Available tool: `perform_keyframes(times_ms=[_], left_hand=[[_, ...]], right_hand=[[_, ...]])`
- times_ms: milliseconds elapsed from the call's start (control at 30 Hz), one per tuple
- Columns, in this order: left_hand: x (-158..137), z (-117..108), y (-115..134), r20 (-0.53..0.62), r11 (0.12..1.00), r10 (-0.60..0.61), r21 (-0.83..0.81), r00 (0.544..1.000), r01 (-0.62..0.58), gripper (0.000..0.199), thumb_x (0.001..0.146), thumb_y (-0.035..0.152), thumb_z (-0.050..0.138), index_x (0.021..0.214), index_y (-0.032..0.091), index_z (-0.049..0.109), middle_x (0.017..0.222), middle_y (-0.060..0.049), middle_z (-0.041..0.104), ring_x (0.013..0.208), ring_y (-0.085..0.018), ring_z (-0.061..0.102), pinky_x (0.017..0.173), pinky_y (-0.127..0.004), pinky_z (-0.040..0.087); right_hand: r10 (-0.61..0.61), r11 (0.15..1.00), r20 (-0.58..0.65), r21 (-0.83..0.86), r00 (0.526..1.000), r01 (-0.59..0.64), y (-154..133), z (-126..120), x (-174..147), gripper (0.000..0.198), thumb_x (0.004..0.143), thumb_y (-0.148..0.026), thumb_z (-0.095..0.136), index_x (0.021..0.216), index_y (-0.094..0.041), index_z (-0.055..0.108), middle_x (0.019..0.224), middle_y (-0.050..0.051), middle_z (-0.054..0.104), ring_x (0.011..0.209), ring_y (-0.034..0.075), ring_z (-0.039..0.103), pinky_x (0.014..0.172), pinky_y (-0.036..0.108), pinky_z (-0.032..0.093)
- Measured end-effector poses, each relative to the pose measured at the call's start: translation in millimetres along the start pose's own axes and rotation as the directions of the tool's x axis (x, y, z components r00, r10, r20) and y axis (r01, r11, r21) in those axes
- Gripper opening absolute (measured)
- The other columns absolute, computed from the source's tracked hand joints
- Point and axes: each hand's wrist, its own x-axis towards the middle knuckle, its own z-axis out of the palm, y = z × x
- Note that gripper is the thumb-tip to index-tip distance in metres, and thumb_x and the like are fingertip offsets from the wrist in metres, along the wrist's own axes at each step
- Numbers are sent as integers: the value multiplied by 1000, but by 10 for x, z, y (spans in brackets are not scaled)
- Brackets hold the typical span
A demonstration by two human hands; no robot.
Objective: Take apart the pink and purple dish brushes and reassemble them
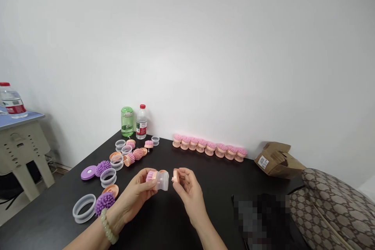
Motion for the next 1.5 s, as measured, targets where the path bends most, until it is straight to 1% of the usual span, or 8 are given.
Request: perform_keyframes(times_ms=[167, 233, 367, 533, 733, 933, 1233, 1500], left_hand=[[-85, 87, -4, 196, 998, -58, 11, 979, 57, 38, 66, 27, 89, 94, 17, 67, 93, -3, 60, 81, -14, 56, 74, -27, 46], [-104, 110, 6, 211, 999, -52, 13, 976, 50, 39, 65, 27, 89, 95, 17, 67, 90, -2, 59, 79, -13, 55, 73, -27, 46], [-131, 130, 50, 201, 999, -45, 3, 978, 46, 40, 64, 30, 90, 95, 18, 66, 99, -3, 58, 78, -12, 54, 74, -28, 46], [-154, 128, 74, 223, 999, -21, 36, 975, 14, 46, 61, 28, 92, 96, 19, 65, 103, -4, 57, 87, -16, 53, 77, -28, 44], [-152, 116, 39, 227, 993, 43, 97, 973, -67, 52, 55, 24, 94, 97, 20, 62, 104, -3, 56, 87, -16, 51, 75, -25, 40], [-158, 129, 50, 221, 980, 87, 159, 971, -123, 53, 55, 25, 94, 95, 21, 60, 103, -2, 56, 85, -15, 49, 73, -24, 40], [-176, 129, 106, 212, 948, 87, 284, 973, -146, 55, 51, 26, 94, 93, 20, 59, 94, 0, 57, 75, -13, 47, 65, -22, 38], [-177, 114, 117, 194, 936, 87, 320, 977, -147, 54, 49, 29, 94, 90, 19, 60, 82, 2, 57, 69, -12, 45, 61, -21, 36]], right_hand=[[-52, 994, 1, 97, 999, 52, -197, -13, -317, 46, 85, -43, 73, 125, -27, 57, 135, 13, 63, 111, 25, 67, 91, 37, 57], [-66, 990, 3, 128, 998, 65, -219, -3, -350, 44, 87, -42, 71, 127, -29, 58, 137, 12, 62, 113, 25, 65, 89, 36, 59], [-77, 981, -2, 176, 997, 76, -239, 21, -352, 42, 87, -39, 72, 126, -29, 60, 135, 12, 63, 116, 27, 66, 91, 36, 59], [-108, 976, 17, 192, 994, 103, -279, 58, -379, 40, 86, -36, 74, 123, -28, 62, 129, 12, 67, 113, 28, 68, 90, 37, 60], [-222, 975, 21, -6, 975, 222, -280, 56, -400, 41, 83, -33, 76, 122, -28, 64, 122, 10, 68, 104, 26, 71, 87, 35, 61], [-354, 902, 3, -263, 935, 342, -336, -5, -387, 39, 81, -37, 78, 118, -28, 70, 116, 10, 70, 108, 30, 67, 92, 42, 58], [-464, 813, 39, -377, 885, 443, -379, -59, -367, 43, 78, -40, 81, 120, -33, 72, 115, 7, 75, 112, 33, 66, 92, 47, 59], [-455, 813, 70, -375, 888, 446, -412, -84, -376, 47, 77, -40, 82, 122, -34, 71, 121, 8, 73, 121, 35, 63, 97, 49, 57]])
